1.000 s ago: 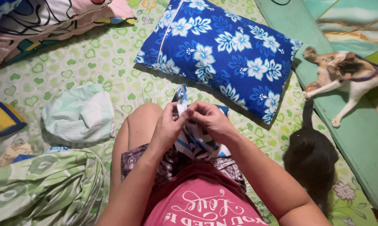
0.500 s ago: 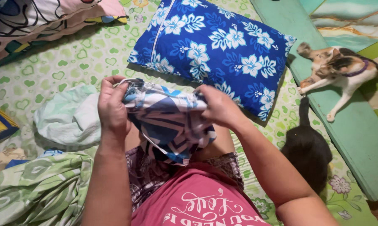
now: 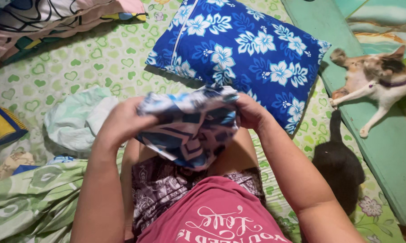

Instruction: The person inserts a pillow into a blue floral pillowcase, then places a second patterned pillowcase over it. They smooth the fabric and adjust the corners while sitting on a bed.

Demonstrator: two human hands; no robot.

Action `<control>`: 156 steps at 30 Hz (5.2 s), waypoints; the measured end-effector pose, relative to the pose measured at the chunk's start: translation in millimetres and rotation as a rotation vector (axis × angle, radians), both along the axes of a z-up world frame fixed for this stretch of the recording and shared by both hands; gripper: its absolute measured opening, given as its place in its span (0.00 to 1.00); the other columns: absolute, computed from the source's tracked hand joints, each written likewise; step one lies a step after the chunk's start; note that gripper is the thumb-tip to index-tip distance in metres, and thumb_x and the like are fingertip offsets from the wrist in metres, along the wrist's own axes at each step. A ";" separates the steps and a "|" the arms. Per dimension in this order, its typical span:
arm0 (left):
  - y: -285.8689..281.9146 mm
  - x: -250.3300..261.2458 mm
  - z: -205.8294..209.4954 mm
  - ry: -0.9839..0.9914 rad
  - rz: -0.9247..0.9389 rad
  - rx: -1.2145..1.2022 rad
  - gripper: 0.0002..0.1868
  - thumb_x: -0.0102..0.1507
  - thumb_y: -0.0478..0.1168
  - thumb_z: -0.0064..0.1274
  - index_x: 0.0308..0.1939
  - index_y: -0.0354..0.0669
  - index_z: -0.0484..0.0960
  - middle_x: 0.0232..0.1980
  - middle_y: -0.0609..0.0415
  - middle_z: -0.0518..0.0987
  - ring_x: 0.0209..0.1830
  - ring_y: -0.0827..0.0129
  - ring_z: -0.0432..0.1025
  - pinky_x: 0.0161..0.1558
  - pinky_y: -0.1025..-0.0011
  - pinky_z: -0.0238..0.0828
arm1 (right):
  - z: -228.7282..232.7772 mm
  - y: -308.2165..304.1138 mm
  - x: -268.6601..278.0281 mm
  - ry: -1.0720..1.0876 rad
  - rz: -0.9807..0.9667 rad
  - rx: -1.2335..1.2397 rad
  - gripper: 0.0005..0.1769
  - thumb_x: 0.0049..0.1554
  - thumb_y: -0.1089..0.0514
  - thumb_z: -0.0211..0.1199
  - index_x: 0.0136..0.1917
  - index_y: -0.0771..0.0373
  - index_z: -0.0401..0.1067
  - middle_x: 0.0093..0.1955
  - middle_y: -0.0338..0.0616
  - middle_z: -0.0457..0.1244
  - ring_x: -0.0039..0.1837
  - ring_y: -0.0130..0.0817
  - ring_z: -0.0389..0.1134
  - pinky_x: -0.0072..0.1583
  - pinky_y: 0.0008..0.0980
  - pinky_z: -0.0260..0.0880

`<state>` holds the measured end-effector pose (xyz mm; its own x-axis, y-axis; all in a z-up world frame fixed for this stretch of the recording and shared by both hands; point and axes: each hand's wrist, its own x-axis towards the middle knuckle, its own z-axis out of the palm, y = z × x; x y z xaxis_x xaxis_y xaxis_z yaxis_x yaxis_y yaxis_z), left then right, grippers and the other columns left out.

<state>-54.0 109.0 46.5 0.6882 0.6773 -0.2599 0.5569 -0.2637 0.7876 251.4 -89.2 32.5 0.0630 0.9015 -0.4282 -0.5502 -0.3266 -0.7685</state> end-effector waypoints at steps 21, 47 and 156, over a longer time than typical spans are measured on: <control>216.2 82.4 37.6 -0.580 0.547 0.859 0.20 0.61 0.38 0.61 0.50 0.28 0.73 0.49 0.38 0.80 0.49 0.47 0.76 0.53 0.54 0.71 | -97.0 193.5 11.3 -1.785 0.286 0.166 0.50 0.48 0.27 0.67 0.73 0.57 0.63 0.74 0.61 0.57 0.78 0.57 0.52 0.73 0.62 0.52; 234.8 153.8 -133.9 -0.207 0.448 0.125 0.32 0.65 0.59 0.60 0.27 0.29 0.76 0.24 0.45 0.71 0.24 0.63 0.63 0.31 0.60 0.63 | 0.8 47.2 85.6 -1.541 0.618 0.404 0.24 0.51 0.47 0.71 0.58 0.60 0.76 0.59 0.50 0.64 0.60 0.50 0.65 0.61 0.46 0.66; -55.6 178.4 -118.4 0.010 -0.140 0.142 0.16 0.63 0.51 0.53 0.44 0.43 0.82 0.47 0.36 0.81 0.45 0.40 0.76 0.47 0.49 0.71 | -69.2 176.0 169.4 -1.377 0.380 0.391 0.13 0.57 0.61 0.60 0.54 0.59 0.79 0.55 0.44 0.70 0.60 0.42 0.72 0.63 0.36 0.72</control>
